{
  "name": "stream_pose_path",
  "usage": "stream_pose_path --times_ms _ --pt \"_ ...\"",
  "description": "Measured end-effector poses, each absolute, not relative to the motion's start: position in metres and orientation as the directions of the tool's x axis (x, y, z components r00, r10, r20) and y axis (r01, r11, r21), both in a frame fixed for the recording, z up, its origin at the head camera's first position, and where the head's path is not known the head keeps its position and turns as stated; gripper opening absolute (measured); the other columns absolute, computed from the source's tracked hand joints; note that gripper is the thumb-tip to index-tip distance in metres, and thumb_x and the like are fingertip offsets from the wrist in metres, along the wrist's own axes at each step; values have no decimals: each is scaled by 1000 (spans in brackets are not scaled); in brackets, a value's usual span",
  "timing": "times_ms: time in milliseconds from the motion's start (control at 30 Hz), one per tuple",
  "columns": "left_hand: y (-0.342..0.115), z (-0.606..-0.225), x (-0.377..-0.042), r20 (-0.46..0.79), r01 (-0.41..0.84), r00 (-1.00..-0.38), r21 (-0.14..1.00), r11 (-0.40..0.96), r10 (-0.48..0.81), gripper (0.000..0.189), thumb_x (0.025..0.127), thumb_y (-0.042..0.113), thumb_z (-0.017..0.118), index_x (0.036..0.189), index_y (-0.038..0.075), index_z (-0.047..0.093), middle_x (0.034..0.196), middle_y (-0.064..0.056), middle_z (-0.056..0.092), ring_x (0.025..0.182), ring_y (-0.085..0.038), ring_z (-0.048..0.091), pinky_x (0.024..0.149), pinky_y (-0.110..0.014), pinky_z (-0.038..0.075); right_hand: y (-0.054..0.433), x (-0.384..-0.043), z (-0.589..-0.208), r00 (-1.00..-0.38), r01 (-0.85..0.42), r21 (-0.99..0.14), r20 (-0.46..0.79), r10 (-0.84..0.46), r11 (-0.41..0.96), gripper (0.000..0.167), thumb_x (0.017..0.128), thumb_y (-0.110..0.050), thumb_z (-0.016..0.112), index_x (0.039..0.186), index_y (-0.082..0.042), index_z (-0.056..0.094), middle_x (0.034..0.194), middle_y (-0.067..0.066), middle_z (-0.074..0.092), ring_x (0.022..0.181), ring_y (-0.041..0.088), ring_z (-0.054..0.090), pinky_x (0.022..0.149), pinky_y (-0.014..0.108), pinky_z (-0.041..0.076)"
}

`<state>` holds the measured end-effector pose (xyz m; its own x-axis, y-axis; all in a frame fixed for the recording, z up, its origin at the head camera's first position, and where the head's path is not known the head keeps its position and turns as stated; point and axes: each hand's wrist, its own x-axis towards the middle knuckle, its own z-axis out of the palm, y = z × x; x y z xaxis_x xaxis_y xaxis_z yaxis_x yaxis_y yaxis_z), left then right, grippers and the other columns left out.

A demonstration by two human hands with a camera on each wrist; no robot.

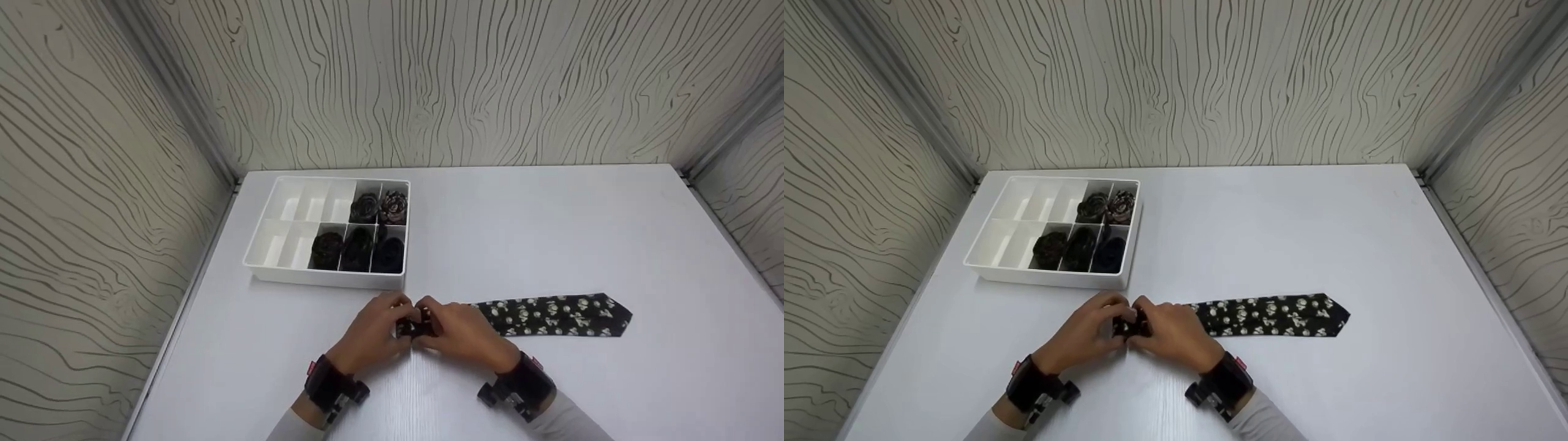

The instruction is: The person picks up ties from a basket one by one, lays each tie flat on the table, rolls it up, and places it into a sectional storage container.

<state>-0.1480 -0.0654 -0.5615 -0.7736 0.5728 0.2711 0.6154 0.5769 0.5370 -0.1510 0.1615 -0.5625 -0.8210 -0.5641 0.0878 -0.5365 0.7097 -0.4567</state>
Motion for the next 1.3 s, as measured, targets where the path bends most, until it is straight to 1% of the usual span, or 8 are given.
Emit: stream_pose_path --times_ms 133,233,467,600,867,1000,1133,1300 --pt "-65 -562 -147 265 605 -782 542 583 564 37 83 14 85 118 20 74 117 2 65 107 -15 61 98 -32 53 163 -149 -565 -811 -570 -418 148 -566 707 43 87 -40 86 116 -19 62 72 -8 64 61 3 53 56 22 42" --pt "-64 -564 -147 265 607 -781 533 589 565 38 83 15 85 118 21 73 117 2 65 107 -14 61 97 -31 54 164 -148 -564 -817 -560 -427 139 -560 711 47 87 -41 86 120 -20 61 69 -11 61 60 2 49 56 22 41" --pt "-62 -562 -146 258 610 -781 509 608 568 38 82 16 85 118 21 74 116 3 66 106 -15 61 98 -32 53 162 -147 -562 -831 -535 -422 107 -546 732 44 87 -41 85 118 -21 60 77 -4 71 63 10 62 57 26 48" --pt "-62 -562 -147 264 615 -781 478 627 565 37 80 17 87 114 21 73 115 4 68 106 -14 63 97 -33 54 163 -147 -562 -840 -514 -441 84 -536 736 53 86 -45 86 126 -22 60 78 -4 71 64 10 62 57 26 47" --pt "-62 -563 -148 282 619 -782 465 633 557 39 82 23 88 117 21 73 119 4 69 111 -17 63 100 -35 53 164 -148 -563 -825 -548 -408 118 -553 730 51 88 -43 85 126 -19 59 86 4 77 70 19 71 61 32 56" --pt "-62 -561 -148 286 617 -785 454 643 550 32 82 24 88 112 23 77 118 3 69 111 -18 63 100 -36 53 165 -148 -561 -840 -512 -448 83 -536 733 56 86 -47 86 129 -23 60 83 0 75 68 14 66 59 29 51" --pt "-62 -560 -147 282 618 -781 473 628 557 35 84 25 86 118 24 76 118 3 67 108 -17 60 97 -36 52 166 -148 -562 -836 -530 -410 105 -538 743 48 87 -46 85 121 -21 61 78 -4 71 66 11 64 58 26 48" --pt "-62 -560 -147 283 632 -770 460 623 572 36 85 25 85 121 26 79 115 4 69 104 -14 62 91 -33 51 167 -149 -562 -832 -526 -441 89 -548 727 51 87 -47 85 125 -23 60 74 -9 66 62 5 57 57 24 45"
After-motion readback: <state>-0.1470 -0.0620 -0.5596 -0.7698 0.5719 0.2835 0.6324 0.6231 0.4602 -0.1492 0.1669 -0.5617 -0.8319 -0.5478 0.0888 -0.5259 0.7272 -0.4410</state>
